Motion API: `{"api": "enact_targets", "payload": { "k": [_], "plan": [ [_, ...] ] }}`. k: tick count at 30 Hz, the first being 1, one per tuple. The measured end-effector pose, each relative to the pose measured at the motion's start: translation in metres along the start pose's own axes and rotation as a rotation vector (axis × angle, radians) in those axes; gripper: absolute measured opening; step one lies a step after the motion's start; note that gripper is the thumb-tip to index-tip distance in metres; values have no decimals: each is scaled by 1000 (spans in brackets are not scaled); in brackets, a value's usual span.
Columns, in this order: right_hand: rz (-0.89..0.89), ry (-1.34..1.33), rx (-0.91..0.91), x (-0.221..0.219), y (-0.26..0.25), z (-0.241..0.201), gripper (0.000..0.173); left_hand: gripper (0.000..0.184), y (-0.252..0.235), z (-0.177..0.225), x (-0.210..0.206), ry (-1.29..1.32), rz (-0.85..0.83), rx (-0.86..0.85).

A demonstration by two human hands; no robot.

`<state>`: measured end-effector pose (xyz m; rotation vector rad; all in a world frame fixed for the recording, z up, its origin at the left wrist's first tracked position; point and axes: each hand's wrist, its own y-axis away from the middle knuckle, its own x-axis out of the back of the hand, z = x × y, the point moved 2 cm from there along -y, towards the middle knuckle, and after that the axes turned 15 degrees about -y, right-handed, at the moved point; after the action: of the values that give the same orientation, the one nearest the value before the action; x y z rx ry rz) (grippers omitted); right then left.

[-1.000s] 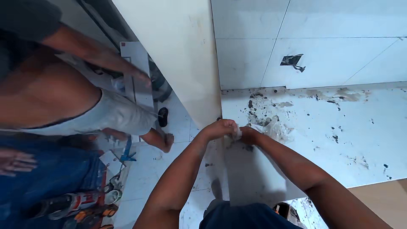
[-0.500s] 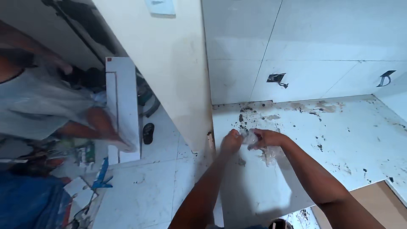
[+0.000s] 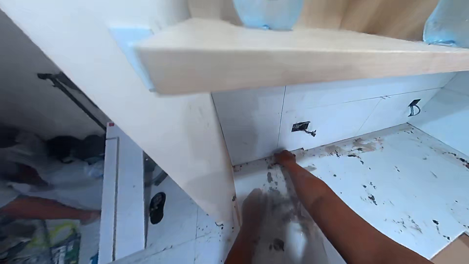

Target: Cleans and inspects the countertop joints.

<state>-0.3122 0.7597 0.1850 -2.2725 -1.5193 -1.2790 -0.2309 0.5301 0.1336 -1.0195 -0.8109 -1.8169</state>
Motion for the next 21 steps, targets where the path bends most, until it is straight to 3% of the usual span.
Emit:
{"api": "enact_targets", "payload": {
  "k": [4, 11, 16, 21],
  "plan": [
    [24, 69, -12, -3, -6, -14, 47, 38, -1, 3, 0, -16, -3, 35],
    [39, 44, 46, -1, -19, 14, 41, 33, 1, 6, -5, -54, 26, 60],
    [20, 40, -57, 8, -12, 25, 41, 33, 1, 4, -4, -53, 28, 48],
    [94, -286, -25, 31, -6, 64, 46, 33, 0, 3, -4, -55, 23, 36]
  ]
}}
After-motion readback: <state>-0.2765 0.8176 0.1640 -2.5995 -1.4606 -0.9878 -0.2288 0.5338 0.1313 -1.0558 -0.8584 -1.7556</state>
